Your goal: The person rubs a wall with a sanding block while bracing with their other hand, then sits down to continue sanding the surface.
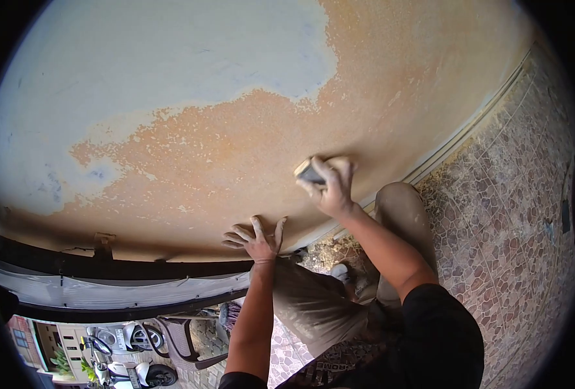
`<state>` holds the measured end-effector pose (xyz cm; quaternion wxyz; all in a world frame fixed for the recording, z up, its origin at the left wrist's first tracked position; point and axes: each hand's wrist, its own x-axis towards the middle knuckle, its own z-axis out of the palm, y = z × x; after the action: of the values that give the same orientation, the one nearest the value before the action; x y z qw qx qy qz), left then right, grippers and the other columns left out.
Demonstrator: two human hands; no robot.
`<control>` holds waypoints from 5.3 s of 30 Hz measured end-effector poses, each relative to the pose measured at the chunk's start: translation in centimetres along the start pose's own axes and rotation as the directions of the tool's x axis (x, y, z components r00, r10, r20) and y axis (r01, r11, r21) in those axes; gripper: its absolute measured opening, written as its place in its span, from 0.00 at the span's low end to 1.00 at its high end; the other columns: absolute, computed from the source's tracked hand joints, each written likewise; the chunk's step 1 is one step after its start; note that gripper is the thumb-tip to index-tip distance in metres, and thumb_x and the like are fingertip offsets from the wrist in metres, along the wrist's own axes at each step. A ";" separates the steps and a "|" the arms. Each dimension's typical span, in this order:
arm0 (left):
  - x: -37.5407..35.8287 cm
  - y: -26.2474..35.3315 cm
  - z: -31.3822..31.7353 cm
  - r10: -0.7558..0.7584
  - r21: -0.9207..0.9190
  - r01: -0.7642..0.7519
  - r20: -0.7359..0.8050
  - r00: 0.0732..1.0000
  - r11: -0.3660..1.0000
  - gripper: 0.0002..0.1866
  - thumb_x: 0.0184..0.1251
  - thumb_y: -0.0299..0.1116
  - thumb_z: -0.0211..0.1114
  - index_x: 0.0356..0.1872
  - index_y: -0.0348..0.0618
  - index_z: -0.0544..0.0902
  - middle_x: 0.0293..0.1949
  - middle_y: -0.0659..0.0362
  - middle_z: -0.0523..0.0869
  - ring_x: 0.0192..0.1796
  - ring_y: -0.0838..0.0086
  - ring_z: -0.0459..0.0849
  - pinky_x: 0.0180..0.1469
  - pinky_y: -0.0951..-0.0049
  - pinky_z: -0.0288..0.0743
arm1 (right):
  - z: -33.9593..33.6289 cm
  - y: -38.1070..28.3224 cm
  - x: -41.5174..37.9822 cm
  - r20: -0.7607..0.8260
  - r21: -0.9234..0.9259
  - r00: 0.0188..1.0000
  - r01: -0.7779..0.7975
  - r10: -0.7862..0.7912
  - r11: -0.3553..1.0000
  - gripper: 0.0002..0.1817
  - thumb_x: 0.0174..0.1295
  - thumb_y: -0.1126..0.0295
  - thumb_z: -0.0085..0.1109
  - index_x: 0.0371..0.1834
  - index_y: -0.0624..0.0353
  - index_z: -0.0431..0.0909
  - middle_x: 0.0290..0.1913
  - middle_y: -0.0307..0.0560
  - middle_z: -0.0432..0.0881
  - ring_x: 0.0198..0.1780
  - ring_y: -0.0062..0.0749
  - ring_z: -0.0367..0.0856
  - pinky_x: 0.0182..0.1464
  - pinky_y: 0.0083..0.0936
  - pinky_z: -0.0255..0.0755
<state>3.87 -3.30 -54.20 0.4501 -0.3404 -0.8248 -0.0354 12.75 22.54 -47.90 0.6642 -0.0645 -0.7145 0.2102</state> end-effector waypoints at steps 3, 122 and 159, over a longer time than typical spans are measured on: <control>0.1 0.5 0.4 -0.012 -0.024 0.012 -0.001 1.000 1.000 0.63 0.53 0.77 0.69 0.84 0.56 0.52 0.81 0.27 0.33 0.78 0.15 0.29 0.68 0.10 0.26 | -2.0 3.7 6.6 -0.337 0.079 0.822 -0.461 0.459 0.884 0.30 0.66 0.68 0.72 0.68 0.65 0.72 0.54 0.54 0.67 0.50 0.42 0.71 0.47 0.34 0.75; -0.3 0.5 0.7 -0.003 0.015 0.003 -0.002 1.000 1.000 0.64 0.50 0.77 0.72 0.83 0.57 0.53 0.81 0.28 0.36 0.78 0.15 0.30 0.67 0.09 0.27 | 2.0 -4.0 -2.9 0.067 -0.007 0.992 0.109 -0.108 0.994 0.34 0.51 0.57 0.83 0.62 0.49 0.79 0.45 0.34 0.75 0.46 0.32 0.73 0.54 0.36 0.62; -0.4 0.7 1.1 -0.040 -0.040 0.039 -0.029 0.999 0.998 0.62 0.50 0.79 0.70 0.83 0.65 0.54 0.83 0.33 0.34 0.80 0.21 0.24 0.67 0.10 0.23 | 2.1 -3.9 -6.0 0.105 0.046 0.994 -0.011 0.006 0.999 0.31 0.58 0.59 0.79 0.64 0.47 0.77 0.51 0.42 0.71 0.51 0.36 0.71 0.55 0.41 0.64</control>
<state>3.68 -2.57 -55.29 0.4546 -0.3324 -0.8237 -0.0655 12.07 16.37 -51.95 0.6261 -0.0410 -0.7431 0.2327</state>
